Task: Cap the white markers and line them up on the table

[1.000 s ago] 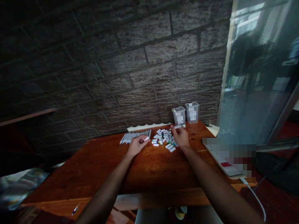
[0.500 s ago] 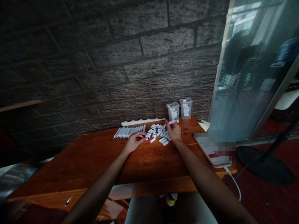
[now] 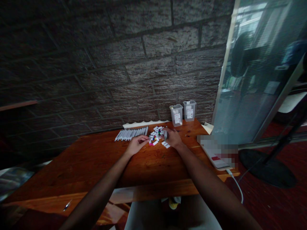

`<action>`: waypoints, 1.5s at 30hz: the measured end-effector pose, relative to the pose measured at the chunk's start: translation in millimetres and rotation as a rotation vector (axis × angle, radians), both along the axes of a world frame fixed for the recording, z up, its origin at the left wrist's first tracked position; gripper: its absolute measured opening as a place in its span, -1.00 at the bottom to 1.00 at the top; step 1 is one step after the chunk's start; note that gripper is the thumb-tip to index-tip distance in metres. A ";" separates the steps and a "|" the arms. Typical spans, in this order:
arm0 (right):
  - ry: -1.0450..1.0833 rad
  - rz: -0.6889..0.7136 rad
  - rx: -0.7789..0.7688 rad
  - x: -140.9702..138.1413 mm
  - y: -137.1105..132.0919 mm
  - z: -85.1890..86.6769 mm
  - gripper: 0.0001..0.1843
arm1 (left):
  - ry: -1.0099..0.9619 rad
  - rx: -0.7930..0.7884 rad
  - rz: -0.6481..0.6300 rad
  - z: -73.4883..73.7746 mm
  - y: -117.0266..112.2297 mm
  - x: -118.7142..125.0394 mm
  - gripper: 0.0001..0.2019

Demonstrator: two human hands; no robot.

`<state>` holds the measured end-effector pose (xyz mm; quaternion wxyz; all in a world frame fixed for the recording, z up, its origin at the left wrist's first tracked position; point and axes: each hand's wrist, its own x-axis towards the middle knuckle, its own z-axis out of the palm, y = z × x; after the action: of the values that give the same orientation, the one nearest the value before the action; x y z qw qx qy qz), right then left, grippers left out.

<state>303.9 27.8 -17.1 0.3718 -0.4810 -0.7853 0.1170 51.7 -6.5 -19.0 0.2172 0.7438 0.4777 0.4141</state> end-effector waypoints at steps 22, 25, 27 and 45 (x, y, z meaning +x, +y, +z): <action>0.317 0.290 0.190 -12.9 -21.2 19.8 -0.53 | -0.440 -0.278 -0.096 19.8 -9.3 13.8 -0.53; 0.345 0.352 0.244 -26.0 -34.2 23.8 -0.57 | -0.465 -0.410 -0.204 24.9 -15.5 16.5 -0.54; 0.340 0.390 0.251 -33.1 -39.5 23.2 -0.58 | -0.449 -0.453 -0.244 24.8 -17.8 16.9 -0.56; 0.714 0.248 -0.091 -22.2 -28.2 28.8 -0.57 | -0.457 -0.307 -0.168 24.0 -18.4 22.4 -0.60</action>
<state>281.7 -0.4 11.7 0.5835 -0.3272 -0.6524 0.3562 74.1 -24.9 5.0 0.4628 0.6266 0.4103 0.4742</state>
